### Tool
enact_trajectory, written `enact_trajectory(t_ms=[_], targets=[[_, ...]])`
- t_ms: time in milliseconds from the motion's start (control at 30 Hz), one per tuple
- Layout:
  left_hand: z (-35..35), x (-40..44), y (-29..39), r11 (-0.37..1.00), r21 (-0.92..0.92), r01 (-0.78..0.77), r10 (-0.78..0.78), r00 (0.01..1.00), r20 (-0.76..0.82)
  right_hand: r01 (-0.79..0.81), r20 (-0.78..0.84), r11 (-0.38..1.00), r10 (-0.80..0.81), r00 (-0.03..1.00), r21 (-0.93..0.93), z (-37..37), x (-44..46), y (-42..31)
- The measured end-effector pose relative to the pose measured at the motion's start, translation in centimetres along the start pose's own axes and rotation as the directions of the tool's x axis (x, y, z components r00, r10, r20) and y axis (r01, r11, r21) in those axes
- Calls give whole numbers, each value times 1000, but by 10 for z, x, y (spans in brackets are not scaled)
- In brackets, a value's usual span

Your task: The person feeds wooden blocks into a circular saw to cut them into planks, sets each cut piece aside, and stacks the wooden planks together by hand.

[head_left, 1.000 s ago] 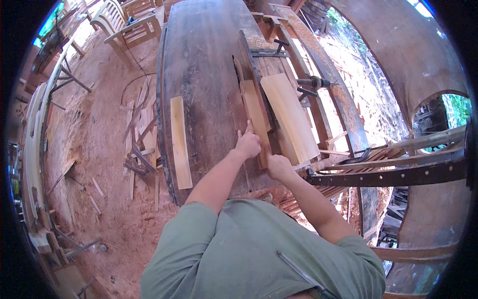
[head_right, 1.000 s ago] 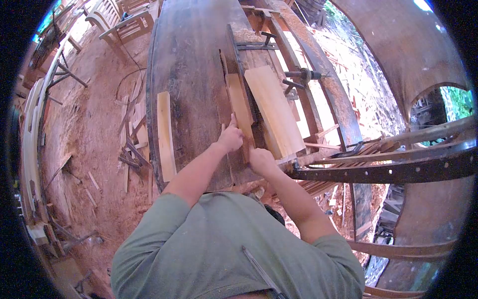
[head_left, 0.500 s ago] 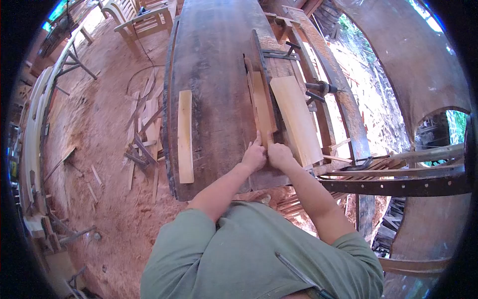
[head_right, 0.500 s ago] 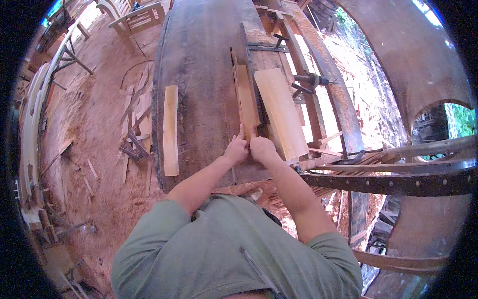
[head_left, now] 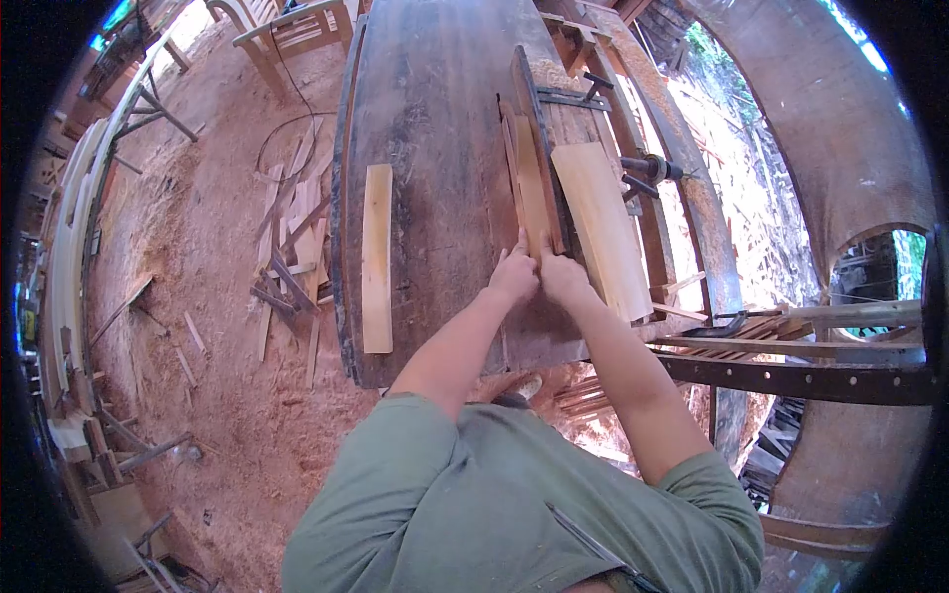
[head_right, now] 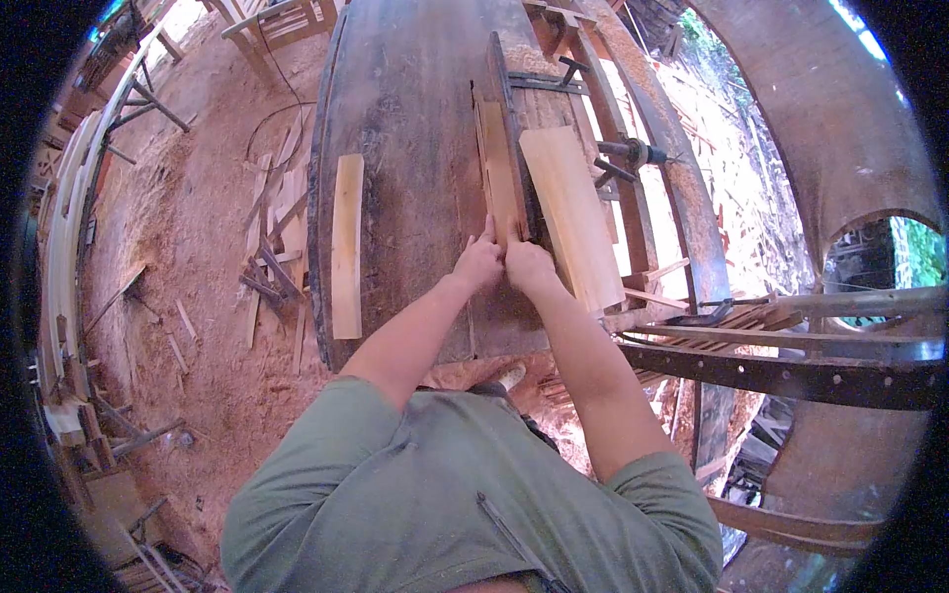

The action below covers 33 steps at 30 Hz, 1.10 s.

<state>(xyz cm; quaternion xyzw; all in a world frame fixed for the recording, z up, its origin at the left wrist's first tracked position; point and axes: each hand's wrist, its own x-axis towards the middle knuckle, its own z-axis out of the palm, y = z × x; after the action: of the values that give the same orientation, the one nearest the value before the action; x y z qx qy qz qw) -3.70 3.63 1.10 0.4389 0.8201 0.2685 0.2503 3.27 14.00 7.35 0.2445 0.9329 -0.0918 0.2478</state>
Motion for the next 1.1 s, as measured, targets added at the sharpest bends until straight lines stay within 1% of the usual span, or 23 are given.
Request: enact_trajectory(t_ms=[133, 200, 267, 300, 367, 433, 467, 500, 533, 567, 633, 667, 700, 733, 767, 833, 867, 900, 933, 967, 1033, 1067, 1100], targets=[[-7, 8, 0, 999, -8, 36, -36, 997, 62, -17, -33, 998, 19, 999, 56, -1, 3, -1], [-6, 11, -3, 999, -22, 36, -35, 998, 52, -36, -31, 998, 38, 999, 58, -1, 4, -4], [-1, 17, -9, 999, -37, 32, -30, 999, 38, -90, -51, 984, 99, 994, 154, -1, 4, -7], [7, 24, -17, 999, -36, 24, -23, 1000, 20, -87, -55, 985, 96, 994, 151, 1, 7, -7], [12, 27, -19, 999, -33, 15, -15, 1000, 1, -100, -114, 968, 129, 985, 230, 12, 13, -5], [6, 22, -15, 999, -21, -37, 35, 998, -61, -107, -114, 962, 139, 984, 250, 12, 3, -7], [3, 20, -12, 999, -10, -37, 37, 997, -69, -116, -113, 957, 150, 982, 265, 10, 0, -9], [-7, 9, 0, 998, -56, 0, -2, 999, -34, -111, -118, 955, 148, 982, 275, 12, -5, -9], [-6, -1, 7, 994, -102, 39, -39, 999, 8, -54, -147, 967, 93, 985, 251, 18, -11, -4], [0, -16, 16, 995, -96, 39, -38, 999, 16, -2, -170, 975, 41, 985, 224, 27, -22, 2], [19, -47, 32, 949, -263, 171, -217, 963, -157, 99, -246, 967, -40, 968, 233, 56, -48, 16], [26, -69, 41, 940, -320, 118, -193, 958, -214, 185, -286, 955, -114, 951, 234, 76, -68, 26], [33, -95, 49, 926, -373, 61, -173, 946, -274, 141, -237, 973, -95, 967, 185, 100, -85, 33], [39, -120, 55, 897, -441, 25, -157, 951, -266, 139, -189, 979, -109, 976, 152, 104, -126, 30], [46, -145, 60, 860, -510, -7, -144, 956, -256, 39, -20, 959, -35, 999, 280, 100, -162, 25], [91, -170, 37, 966, -231, 116, -123, 992, -18, 117, -93, 980, -103, 990, 162, 133, -200, 30], [94, -184, 36, 966, -229, 122, -130, 991, -18, 122, -90, 979, -108, 990, 165, 137, -206, 29], [98, -197, 34, 925, -335, 180, -166, 984, 71, 122, -214, 922, -44, 976, 367, 141, -212, 27], [97, -207, 34, 870, -431, 241, -188, 969, 161, 144, -318, 823, 46, 947, 550, 143, -217, 25], [102, -212, 27, 870, -429, 242, -190, 968, 161, 146, -318, 821, 45, 947, 551, 145, -216, 21], [110, -216, 10, 815, -551, 176, -182, 982, 44, -28, -182, 728, 208, 961, 685, 132, -208, 4], [108, -222, 4, 815, -551, 178, -186, 982, 42, -115, -104, 666, 280, 954, 737, 128, -208, -2], [95, -229, -1, 740, -631, 232, -244, 967, 69, -109, -105, 665, 274, 956, 739, 125, -210, -8]])
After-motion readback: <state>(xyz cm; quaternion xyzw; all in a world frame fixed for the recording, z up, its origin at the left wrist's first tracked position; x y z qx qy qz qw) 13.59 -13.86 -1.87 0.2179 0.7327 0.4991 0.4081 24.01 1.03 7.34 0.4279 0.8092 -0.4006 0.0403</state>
